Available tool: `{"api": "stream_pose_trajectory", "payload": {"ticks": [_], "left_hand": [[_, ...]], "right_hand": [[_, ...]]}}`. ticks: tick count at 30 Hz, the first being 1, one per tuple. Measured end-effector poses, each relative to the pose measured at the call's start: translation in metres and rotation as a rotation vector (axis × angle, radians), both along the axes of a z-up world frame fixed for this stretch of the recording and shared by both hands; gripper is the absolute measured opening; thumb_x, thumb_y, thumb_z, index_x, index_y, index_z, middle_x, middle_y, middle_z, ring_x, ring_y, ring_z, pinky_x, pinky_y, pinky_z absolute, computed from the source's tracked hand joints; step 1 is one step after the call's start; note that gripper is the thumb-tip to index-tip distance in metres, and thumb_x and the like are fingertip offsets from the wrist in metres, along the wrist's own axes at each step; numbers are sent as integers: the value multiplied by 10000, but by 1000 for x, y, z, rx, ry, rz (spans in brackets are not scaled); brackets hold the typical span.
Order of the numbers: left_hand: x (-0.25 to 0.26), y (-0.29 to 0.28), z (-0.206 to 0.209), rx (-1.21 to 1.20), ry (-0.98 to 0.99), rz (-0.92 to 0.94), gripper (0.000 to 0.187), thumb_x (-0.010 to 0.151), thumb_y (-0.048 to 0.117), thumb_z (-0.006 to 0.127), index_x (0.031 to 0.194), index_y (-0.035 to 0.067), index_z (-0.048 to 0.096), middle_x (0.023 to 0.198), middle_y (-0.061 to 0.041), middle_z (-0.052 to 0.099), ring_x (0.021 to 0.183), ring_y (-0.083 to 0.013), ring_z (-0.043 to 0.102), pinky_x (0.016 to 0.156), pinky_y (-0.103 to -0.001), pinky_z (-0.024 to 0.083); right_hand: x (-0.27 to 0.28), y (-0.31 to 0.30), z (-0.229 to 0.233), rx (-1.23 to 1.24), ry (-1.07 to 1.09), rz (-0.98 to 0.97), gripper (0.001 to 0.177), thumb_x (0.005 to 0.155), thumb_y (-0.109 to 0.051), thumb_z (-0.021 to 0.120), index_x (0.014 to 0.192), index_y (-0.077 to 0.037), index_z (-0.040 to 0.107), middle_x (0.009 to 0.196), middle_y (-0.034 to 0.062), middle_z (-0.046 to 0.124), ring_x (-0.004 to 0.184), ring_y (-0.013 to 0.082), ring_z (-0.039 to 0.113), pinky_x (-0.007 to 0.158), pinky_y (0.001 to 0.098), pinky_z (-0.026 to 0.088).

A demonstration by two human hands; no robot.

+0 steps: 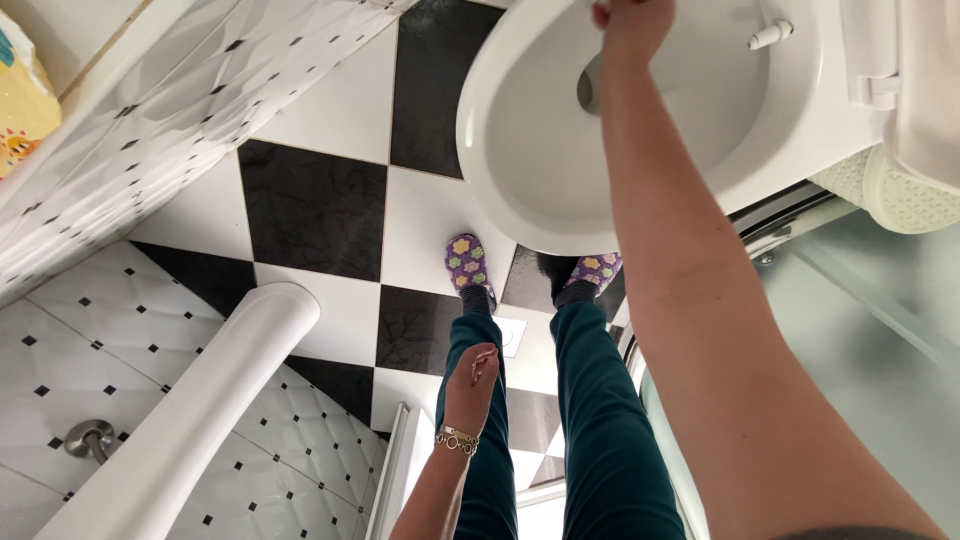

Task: The person cleans the toilet by first wiping the tank and seat with a cloth, then using a wet wipe to clean the lid, seat, and rim. They flush the toilet and apply a cleaning liquid from a black bottle into the bowl.

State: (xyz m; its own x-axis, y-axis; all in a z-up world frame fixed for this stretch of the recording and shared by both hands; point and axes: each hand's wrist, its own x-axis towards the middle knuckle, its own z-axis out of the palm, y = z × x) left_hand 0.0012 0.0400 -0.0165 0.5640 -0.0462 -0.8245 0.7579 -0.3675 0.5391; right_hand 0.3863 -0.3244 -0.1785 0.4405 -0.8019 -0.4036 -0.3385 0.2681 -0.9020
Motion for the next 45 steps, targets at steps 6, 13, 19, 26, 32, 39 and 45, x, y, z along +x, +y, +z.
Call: {"api": "stream_pose_trajectory", "payload": {"ticks": [6, 13, 19, 26, 32, 39, 45], "left_hand": [[6, -7, 8, 62, -19, -108, 254, 963, 267, 629, 1175, 148, 702, 1082, -21, 772, 966, -153, 745, 789, -306, 572], [3, 1, 3, 61, 15, -63, 244, 961, 255, 630, 1175, 164, 705, 1126, -10, 780, 986, -137, 748, 816, -288, 589], [-5, 4, 1, 85, 56, -67, 257, 954, 270, 627, 1172, 161, 707, 1131, -14, 772, 981, -141, 739, 808, -292, 583], [-6, 2, 1, 57, 31, -66, 235, 952, 229, 639, 1161, 143, 706, 1105, -30, 775, 975, -150, 743, 806, -290, 591], [-15, 3, -10, -38, 23, 40, 313, 1009, 214, 660, 1310, 131, 667, 1249, -158, 720, 1173, -346, 683, 963, -481, 573], [-18, 4, -14, -47, 10, 24, 313, 1013, 211, 655, 1312, 117, 660, 1263, -196, 701, 1177, -400, 667, 960, -508, 557], [-22, -6, -23, 45, 61, -82, 313, 954, 277, 621, 1224, 138, 697, 1109, -28, 773, 963, -156, 734, 783, -320, 572]], "right_hand": [[-27, 51, -6, 266, 19, 29, 111, 787, 74, 596, 713, -7, 579, 645, 156, 605, 585, 258, 650, 570, 426, 730], [-76, 38, 87, 698, 378, 251, 109, 881, -106, 696, 939, -90, 604, 803, 44, 630, 697, 163, 684, 638, 238, 622], [-101, 31, -78, -250, 543, 663, 180, 832, -205, 684, 774, -165, 518, 719, 27, 589, 663, 211, 642, 553, 384, 476], [-112, 137, 47, -544, 391, 1032, 86, 916, -114, 537, 861, -67, 583, 900, 182, 564, 764, 403, 596, 652, 516, 445], [-196, 65, -46, -721, 950, 1644, 174, 972, -118, 590, 956, -73, 757, 885, 158, 746, 915, 365, 762, 769, 529, 608], [-161, -69, -38, -1126, 1186, 1485, 100, 869, -94, 708, 961, -57, 692, 836, 147, 642, 758, 349, 694, 593, 476, 511], [-66, -10, -12, -1613, -20, 1419, 111, 826, -88, 674, 804, -22, 587, 898, 163, 568, 750, 362, 585, 570, 478, 480]]}}
